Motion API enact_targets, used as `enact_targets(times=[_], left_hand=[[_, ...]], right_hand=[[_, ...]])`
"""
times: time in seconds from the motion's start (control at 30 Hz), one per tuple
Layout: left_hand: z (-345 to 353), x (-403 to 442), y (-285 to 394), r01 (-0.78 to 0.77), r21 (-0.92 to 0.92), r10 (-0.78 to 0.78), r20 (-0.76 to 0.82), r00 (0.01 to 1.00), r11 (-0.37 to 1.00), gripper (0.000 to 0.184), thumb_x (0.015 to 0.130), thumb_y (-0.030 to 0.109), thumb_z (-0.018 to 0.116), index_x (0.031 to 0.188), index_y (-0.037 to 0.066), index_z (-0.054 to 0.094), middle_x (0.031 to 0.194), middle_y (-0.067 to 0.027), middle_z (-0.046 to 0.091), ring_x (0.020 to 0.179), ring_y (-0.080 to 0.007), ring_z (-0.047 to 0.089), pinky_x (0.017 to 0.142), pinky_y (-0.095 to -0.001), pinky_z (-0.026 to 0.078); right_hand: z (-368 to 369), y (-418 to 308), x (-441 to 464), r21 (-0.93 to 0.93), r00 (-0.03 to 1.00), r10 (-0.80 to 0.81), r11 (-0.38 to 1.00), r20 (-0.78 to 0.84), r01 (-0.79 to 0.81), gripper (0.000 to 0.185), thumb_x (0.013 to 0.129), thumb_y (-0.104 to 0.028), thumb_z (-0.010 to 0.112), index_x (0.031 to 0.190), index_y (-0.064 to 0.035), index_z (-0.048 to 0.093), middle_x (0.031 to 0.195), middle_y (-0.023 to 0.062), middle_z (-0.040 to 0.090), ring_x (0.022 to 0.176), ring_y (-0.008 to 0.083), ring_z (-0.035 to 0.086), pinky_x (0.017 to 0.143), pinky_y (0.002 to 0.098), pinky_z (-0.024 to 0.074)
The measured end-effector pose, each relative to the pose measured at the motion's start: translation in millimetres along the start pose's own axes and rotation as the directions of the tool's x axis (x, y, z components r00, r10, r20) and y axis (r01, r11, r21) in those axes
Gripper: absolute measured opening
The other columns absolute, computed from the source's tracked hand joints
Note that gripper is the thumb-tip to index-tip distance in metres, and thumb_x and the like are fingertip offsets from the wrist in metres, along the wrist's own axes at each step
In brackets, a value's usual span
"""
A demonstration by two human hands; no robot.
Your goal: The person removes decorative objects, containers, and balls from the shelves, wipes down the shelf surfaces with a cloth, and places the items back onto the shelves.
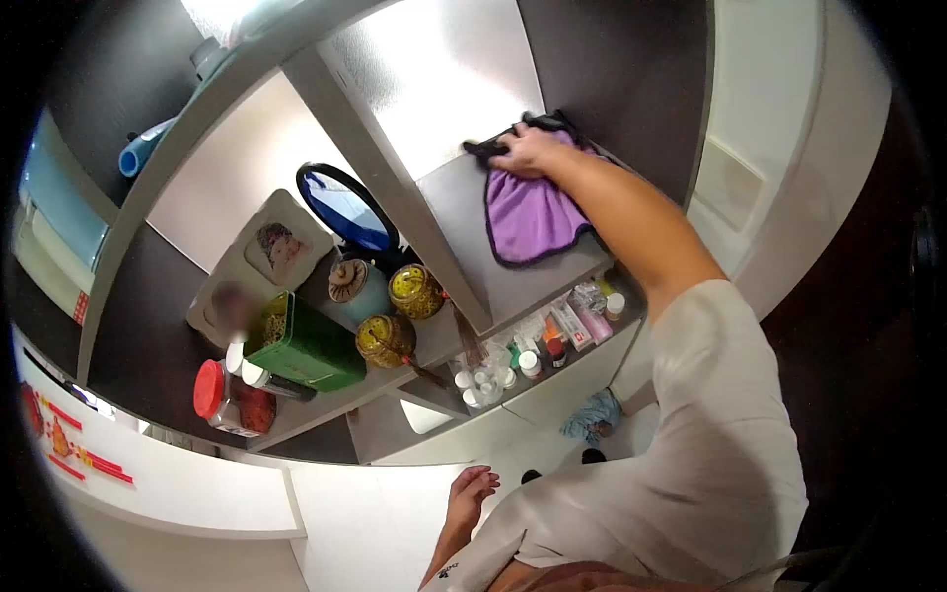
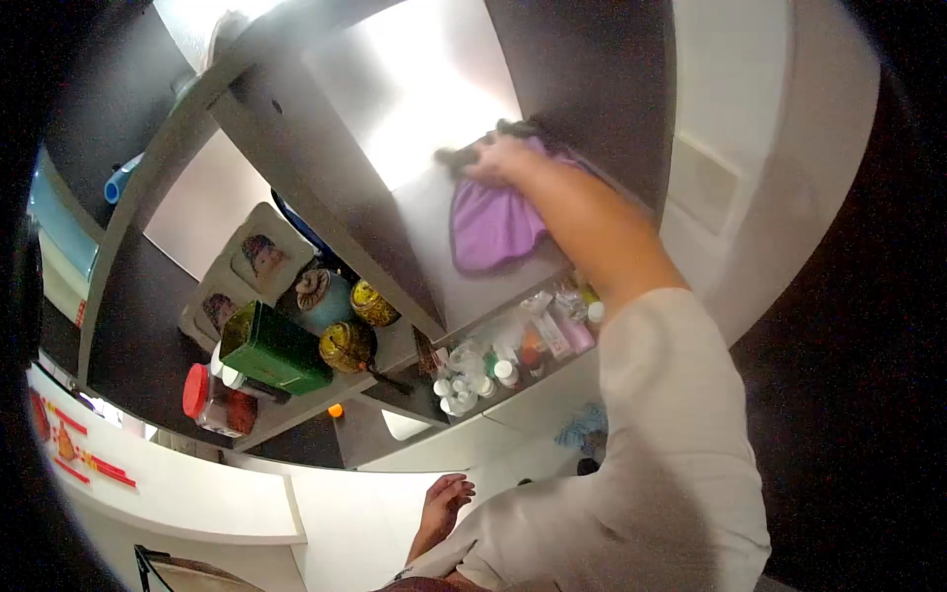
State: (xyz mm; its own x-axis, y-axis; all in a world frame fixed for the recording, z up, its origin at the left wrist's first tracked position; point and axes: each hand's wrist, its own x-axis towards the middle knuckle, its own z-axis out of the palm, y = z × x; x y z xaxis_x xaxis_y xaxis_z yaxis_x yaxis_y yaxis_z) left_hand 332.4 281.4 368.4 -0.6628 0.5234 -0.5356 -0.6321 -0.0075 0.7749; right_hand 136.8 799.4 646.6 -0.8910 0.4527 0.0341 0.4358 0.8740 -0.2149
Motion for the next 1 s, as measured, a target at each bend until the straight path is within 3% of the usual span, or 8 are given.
enact_targets(times=[0.23, 0.4, 0.57, 0.63, 0.77, 0.87, 0.93, 1.0], left_hand=[[-1.8, 9.1, 12.4, -0.074, 0.010, 0.074, -0.004, 0.997, 0.997, 0.027, 0.090, 0.012, 0.062, 0.114, 0.000, 0.058, 0.098, -0.0125, 0.068, 0.088, -0.0211, 0.065, 0.077, -0.0305, 0.050], [-4.4, -3.9, -6.3, 0.033, -0.025, -0.033, 0.014, 0.999, 0.999, 0.026, 0.090, 0.012, 0.061, 0.113, 0.000, 0.058, 0.099, -0.0132, 0.068, 0.088, -0.0224, 0.065, 0.078, -0.0317, 0.050], [-19.2, 5.4, -11.5, 0.060, 0.075, -0.063, 0.043, 0.997, 0.995, 0.025, 0.090, 0.011, 0.060, 0.112, 0.000, 0.058, 0.099, -0.0130, 0.067, 0.089, -0.0218, 0.065, 0.079, -0.0313, 0.050], [-18.3, 11.0, -8.2, 0.067, 0.063, -0.071, 0.065, 0.995, 0.996, 0.024, 0.090, 0.012, 0.061, 0.111, 0.001, 0.059, 0.097, -0.0118, 0.067, 0.088, -0.0207, 0.065, 0.078, -0.0309, 0.050], [-11.2, 25.6, -6.2, 0.055, 0.062, -0.062, 0.119, 0.991, 0.997, 0.024, 0.088, 0.013, 0.065, 0.109, 0.002, 0.061, 0.095, -0.0096, 0.067, 0.086, -0.0197, 0.065, 0.077, -0.0306, 0.050], [-6.0, 26.8, 1.6, 0.052, 0.104, -0.067, 0.150, 0.986, 0.993, 0.026, 0.088, 0.014, 0.066, 0.110, 0.001, 0.061, 0.095, -0.0087, 0.067, 0.086, -0.0193, 0.065, 0.079, -0.0313, 0.051], [-7.1, 27.0, 4.1, 0.037, 0.116, -0.058, 0.188, 0.981, 0.993, 0.026, 0.088, 0.014, 0.066, 0.110, 0.001, 0.060, 0.095, -0.0097, 0.068, 0.085, -0.0190, 0.065, 0.079, -0.0312, 0.051], [-9.3, 29.8, 6.3, 0.050, 0.147, -0.080, 0.208, 0.975, 0.988, 0.027, 0.087, 0.015, 0.066, 0.109, 0.001, 0.060, 0.095, -0.0102, 0.068, 0.085, -0.0190, 0.065, 0.079, -0.0314, 0.051]], right_hand=[[-10.9, 13.4, 25.2, 0.172, 0.967, 0.240, 0.959, -0.087, -0.223, 0.067, 0.089, -0.043, 0.052, 0.141, -0.0018, 0.041, 0.142, 0.0229, 0.046, 0.130, 0.0362, 0.047, 0.109, 0.0458, 0.0383], [7.7, 23.2, 8.3, 0.191, 0.938, 0.310, 0.941, -0.158, -0.279, 0.069, 0.092, -0.041, 0.050, 0.143, 0.0014, 0.032, 0.144, 0.0292, 0.039, 0.129, 0.0413, 0.047, 0.107, 0.0457, 0.0405], [-3.1, 37.3, -94.1, 0.099, 0.940, 0.259, 0.965, -0.220, -0.242, 0.051, 0.097, -0.033, 0.043, 0.126, 0.0085, 0.042, 0.119, 0.0342, 0.058, 0.112, 0.0462, 0.057, 0.098, 0.0487, 0.0455], [-8.9, 49.5, -133.1, 0.053, 0.937, 0.269, 0.963, -0.223, -0.264, 0.038, 0.092, -0.016, 0.045, 0.125, 0.0031, 0.048, 0.111, 0.0307, 0.063, 0.106, 0.0454, 0.061, 0.094, 0.0499, 0.0478], [-23.0, 42.9, -221.7, 0.047, 0.927, 0.276, 0.961, -0.254, -0.274, 0.026, 0.093, -0.010, 0.040, 0.112, 0.0031, 0.051, 0.110, 0.0300, 0.063, 0.105, 0.0453, 0.060, 0.089, 0.0492, 0.0482], [2.2, 65.4, -235.9, 0.059, 0.901, 0.194, 0.981, -0.387, -0.186, 0.023, 0.094, -0.012, 0.039, 0.106, 0.0033, 0.052, 0.122, 0.0284, 0.058, 0.105, 0.0444, 0.059, 0.088, 0.0495, 0.0474], [18.2, 89.6, -213.0, -0.053, 0.831, -0.063, 0.998, -0.553, 0.041, 0.023, 0.095, -0.016, 0.042, 0.104, 0.0027, 0.052, 0.134, 0.0242, 0.052, 0.104, 0.0418, 0.060, 0.088, 0.0483, 0.0484], [-5.9, 91.4, -185.8, -0.279, 0.884, -0.228, 0.953, -0.408, 0.117, 0.025, 0.094, -0.018, 0.043, 0.106, 0.0015, 0.053, 0.137, 0.0225, 0.050, 0.102, 0.0406, 0.061, 0.087, 0.0477, 0.0495]])
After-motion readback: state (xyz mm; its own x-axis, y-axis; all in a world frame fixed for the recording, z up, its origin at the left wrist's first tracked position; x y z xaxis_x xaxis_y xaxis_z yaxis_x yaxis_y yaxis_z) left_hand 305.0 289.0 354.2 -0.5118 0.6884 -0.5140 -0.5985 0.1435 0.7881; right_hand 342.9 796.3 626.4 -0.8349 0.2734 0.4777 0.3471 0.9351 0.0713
